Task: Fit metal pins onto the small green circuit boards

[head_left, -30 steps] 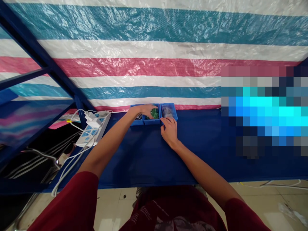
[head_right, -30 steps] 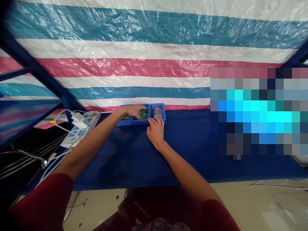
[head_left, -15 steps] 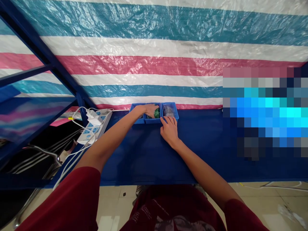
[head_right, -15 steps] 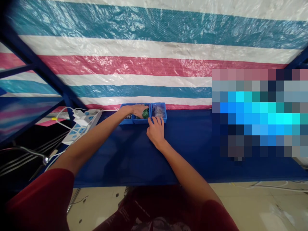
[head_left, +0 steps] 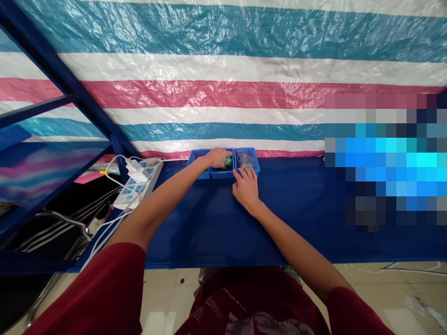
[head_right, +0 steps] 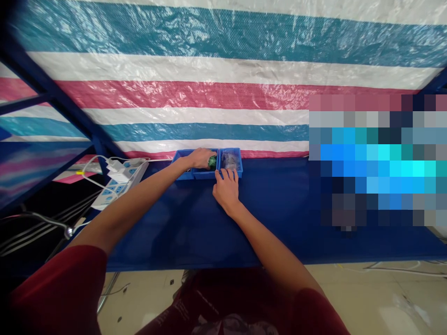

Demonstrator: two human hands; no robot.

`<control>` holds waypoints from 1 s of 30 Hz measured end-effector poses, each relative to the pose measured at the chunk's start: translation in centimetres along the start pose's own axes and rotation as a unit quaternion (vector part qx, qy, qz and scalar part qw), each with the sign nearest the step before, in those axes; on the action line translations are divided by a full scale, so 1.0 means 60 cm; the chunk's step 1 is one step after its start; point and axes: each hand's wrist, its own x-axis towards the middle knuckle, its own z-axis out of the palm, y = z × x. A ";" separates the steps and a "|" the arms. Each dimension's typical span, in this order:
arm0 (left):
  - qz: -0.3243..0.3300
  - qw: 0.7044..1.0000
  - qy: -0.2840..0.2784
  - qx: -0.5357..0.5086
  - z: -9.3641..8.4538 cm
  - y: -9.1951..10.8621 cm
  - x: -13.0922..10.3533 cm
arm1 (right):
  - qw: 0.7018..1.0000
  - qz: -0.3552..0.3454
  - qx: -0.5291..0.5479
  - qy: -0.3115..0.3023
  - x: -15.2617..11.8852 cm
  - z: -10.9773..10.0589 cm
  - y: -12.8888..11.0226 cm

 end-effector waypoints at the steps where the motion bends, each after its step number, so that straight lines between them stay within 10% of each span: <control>1: -0.006 1.000 0.008 -0.001 0.001 0.000 -0.001 | 1.000 0.000 0.000 0.000 0.000 0.000 0.000; 10: -0.042 0.984 0.144 -0.099 -0.010 -0.016 -0.019 | 1.000 0.007 0.003 -0.011 0.003 -0.003 -0.006; 17: -0.072 0.918 0.303 -0.246 -0.036 0.002 -0.112 | 0.988 0.055 0.129 0.066 0.009 0.000 0.013; 30: -0.086 0.965 0.179 -0.173 0.067 0.117 -0.205 | 0.960 0.098 0.213 0.155 0.012 -0.020 0.016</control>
